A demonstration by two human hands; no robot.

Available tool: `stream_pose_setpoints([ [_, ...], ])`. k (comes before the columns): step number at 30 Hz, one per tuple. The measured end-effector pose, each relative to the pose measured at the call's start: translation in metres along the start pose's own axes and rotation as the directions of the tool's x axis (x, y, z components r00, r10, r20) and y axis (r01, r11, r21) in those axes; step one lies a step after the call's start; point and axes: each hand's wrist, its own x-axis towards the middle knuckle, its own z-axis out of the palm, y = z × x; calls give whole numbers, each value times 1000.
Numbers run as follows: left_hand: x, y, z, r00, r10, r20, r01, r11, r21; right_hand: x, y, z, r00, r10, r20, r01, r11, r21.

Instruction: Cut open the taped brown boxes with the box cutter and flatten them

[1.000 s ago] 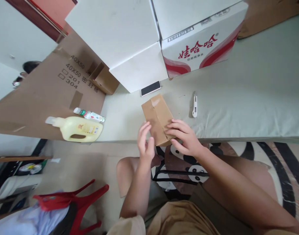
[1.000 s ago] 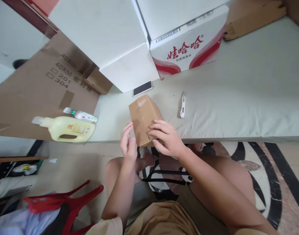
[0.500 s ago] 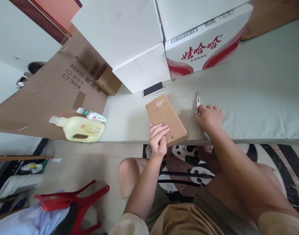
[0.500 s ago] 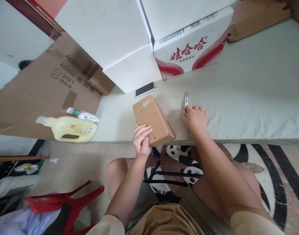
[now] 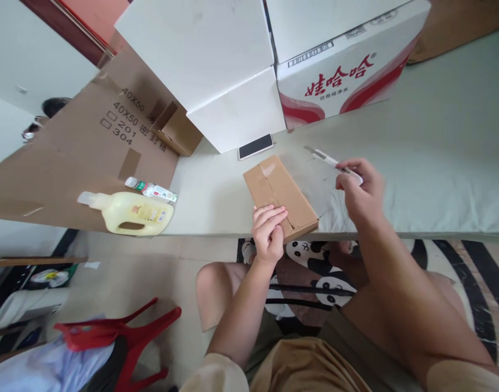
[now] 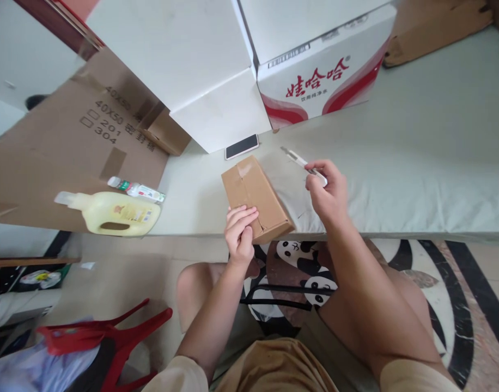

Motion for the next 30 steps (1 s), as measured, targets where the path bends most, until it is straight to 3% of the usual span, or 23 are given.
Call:
stream_pose_setpoints([
  [2,1,7,4,1000,-15,17,15,1000,6,-14,-22,-7,974,-191,-119,199,978,56],
  [3,2,11,7,999,-19,30,19,1000,5,-22,-35,-10,953,-276,-125,284,957,54],
  [6,3,23,17,998,6,58,-3,999,-46,-43,-64,-14,893,-441,88,442,897,-1],
  [8,3,29,24,997,29,72,-21,994,-107,-50,-71,-12,873,-436,218,460,885,-72],
  [12,1,34,32,997,26,67,-14,987,-162,-48,-63,-3,900,-317,298,399,874,-277],
  [20,0,31,33,997,62,46,-54,984,-168,-49,-59,-2,918,-320,232,385,860,-334],
  [30,0,32,31,995,29,96,-17,992,-128,-50,-62,3,927,-248,280,358,810,-466],
])
